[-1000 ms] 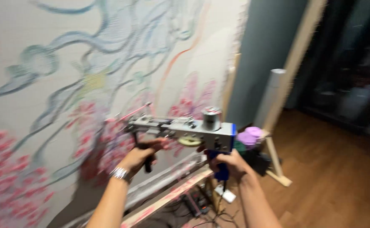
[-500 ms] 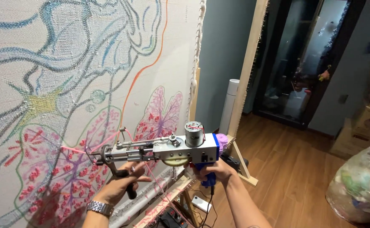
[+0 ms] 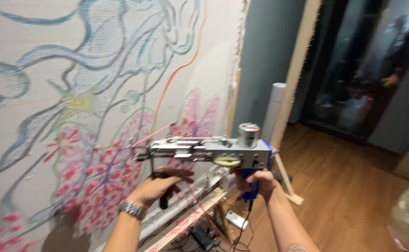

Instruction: Using a tufting gun to create a patterned rug on a vertical frame.

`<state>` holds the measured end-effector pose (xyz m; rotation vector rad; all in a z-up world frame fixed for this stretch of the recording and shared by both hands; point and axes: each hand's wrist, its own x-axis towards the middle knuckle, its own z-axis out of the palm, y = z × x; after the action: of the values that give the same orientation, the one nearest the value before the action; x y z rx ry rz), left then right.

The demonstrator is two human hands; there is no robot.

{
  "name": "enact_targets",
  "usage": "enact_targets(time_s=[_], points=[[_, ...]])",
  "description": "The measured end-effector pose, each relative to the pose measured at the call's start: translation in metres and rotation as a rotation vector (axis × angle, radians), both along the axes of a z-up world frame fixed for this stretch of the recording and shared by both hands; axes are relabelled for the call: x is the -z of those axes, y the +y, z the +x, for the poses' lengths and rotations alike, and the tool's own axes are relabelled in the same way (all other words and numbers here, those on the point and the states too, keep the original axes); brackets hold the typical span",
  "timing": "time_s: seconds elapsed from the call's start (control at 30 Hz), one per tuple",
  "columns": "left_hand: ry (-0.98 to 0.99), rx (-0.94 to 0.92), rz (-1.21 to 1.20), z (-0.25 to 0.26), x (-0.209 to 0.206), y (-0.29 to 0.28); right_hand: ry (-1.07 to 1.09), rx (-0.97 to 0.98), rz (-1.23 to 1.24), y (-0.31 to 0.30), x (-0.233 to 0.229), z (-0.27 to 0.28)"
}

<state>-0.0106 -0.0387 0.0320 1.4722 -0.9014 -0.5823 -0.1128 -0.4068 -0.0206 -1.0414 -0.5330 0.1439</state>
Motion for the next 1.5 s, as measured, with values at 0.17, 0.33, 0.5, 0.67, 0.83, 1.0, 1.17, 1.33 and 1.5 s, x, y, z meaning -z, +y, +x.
enact_targets(time_s=[0.17,0.33,0.5,0.67,0.83,1.0,1.17,1.33,1.5], points=[[-0.023,-0.225,0.256,-0.028,-0.03,0.009,0.05,-0.018,0.028,0.004,0.018,0.016],[-0.099,-0.175,0.298,-0.01,-0.018,0.021,0.085,-0.063,0.035,0.019,0.022,0.031],[-0.179,-0.159,0.464,0.01,-0.016,0.038,0.038,-0.021,0.015,0.04,0.01,0.042],[-0.292,-0.179,0.559,0.009,-0.011,0.041,0.038,0.056,-0.042,0.041,0.017,0.056],[0.213,-0.204,0.009,0.004,-0.001,0.044,0.147,-0.009,-0.004,0.048,0.011,0.063],[0.12,-0.3,0.198,0.0,-0.002,0.053,0.219,0.006,-0.029,0.054,0.0,0.055],[0.146,-0.306,0.26,-0.003,-0.001,0.055,0.247,0.146,-0.128,0.068,-0.016,0.037],[0.17,-0.339,0.323,0.008,0.011,0.055,0.236,0.262,-0.199,0.075,-0.02,0.027],[0.135,-0.329,0.355,0.021,0.018,0.061,0.178,0.25,-0.22,0.093,-0.038,0.01]])
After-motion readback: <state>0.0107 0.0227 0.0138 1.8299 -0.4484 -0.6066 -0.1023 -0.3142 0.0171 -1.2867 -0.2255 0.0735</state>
